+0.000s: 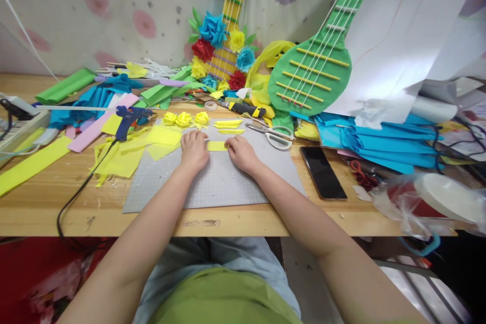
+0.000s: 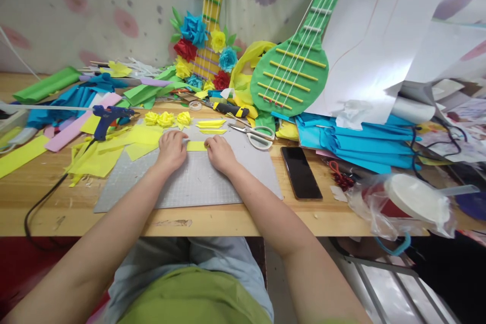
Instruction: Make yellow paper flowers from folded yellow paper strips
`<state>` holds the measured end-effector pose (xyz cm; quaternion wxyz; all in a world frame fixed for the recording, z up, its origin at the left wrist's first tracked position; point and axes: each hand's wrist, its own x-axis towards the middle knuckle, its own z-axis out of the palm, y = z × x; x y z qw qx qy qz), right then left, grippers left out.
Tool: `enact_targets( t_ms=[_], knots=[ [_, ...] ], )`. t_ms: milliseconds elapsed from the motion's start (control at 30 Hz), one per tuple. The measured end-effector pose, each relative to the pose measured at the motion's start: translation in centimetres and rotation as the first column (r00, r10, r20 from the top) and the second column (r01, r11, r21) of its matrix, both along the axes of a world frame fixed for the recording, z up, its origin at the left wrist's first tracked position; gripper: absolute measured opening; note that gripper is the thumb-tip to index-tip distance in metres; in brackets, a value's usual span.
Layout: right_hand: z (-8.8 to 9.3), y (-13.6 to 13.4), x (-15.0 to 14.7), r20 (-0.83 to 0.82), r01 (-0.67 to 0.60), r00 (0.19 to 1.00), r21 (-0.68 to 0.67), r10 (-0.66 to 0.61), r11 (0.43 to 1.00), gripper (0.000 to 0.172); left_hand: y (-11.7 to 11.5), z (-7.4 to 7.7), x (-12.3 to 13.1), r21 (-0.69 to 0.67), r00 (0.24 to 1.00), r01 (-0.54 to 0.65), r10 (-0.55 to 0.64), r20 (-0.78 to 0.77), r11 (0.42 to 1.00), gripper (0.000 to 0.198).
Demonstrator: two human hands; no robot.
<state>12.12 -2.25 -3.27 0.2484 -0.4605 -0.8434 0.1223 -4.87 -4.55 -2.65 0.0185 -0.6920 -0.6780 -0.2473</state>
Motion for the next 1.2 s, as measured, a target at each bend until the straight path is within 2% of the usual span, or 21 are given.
enact_targets(
  t_ms=[100, 233, 400, 633, 900, 1033, 1200],
  knots=[
    [0.05, -0.13, 0.04, -0.061, -0.001, 0.998, 0.001, 0.001, 1.0, 0.024, 0.17, 0.03, -0.1, -0.014, 0.999, -0.014, 0.015, 0.042, 1.0, 0.02],
    [0.21, -0.36, 0.15, -0.148, 0.021, 0.989, -0.004, -0.021, 1.0, 0.037, 0.18, 0.1, -0.09, -0.016, 0.997, 0.013, -0.012, 0.072, 1.0, 0.023],
    [0.53, -0.5, 0.22, -0.121, -0.019, 0.992, 0.022, 0.021, 1.0, 0.044, 0.15, 0.35, -0.09, 0.021, 0.994, 0.081, -0.083, 0.076, 0.996, 0.017],
    [0.43, -0.42, 0.25, -0.039, -0.061, 0.997, 0.06, 0.063, 0.996, 0.033, 0.06, 0.54, -0.01, 0.085, 0.984, 0.155, -0.162, 0.08, 0.984, 0.016],
    [0.41, -0.38, 0.33, -0.011, -0.066, 0.998, 0.059, 0.067, 0.996, 0.019, -0.11, 0.72, 0.03, 0.078, 0.977, 0.19, -0.197, 0.084, 0.979, 0.017],
    [0.46, -0.41, 0.32, -0.012, -0.058, 0.998, 0.059, 0.059, 0.997, 0.02, -0.1, 0.83, 0.01, 0.045, 0.98, 0.181, -0.184, 0.077, 0.982, 0.011],
    [0.6, -0.53, 0.23, -0.019, -0.041, 0.999, 0.056, 0.042, 0.998, 0.025, 0.03, 0.8, -0.04, 0.013, 0.985, 0.145, -0.145, 0.098, 0.989, 0.013]
  ],
)
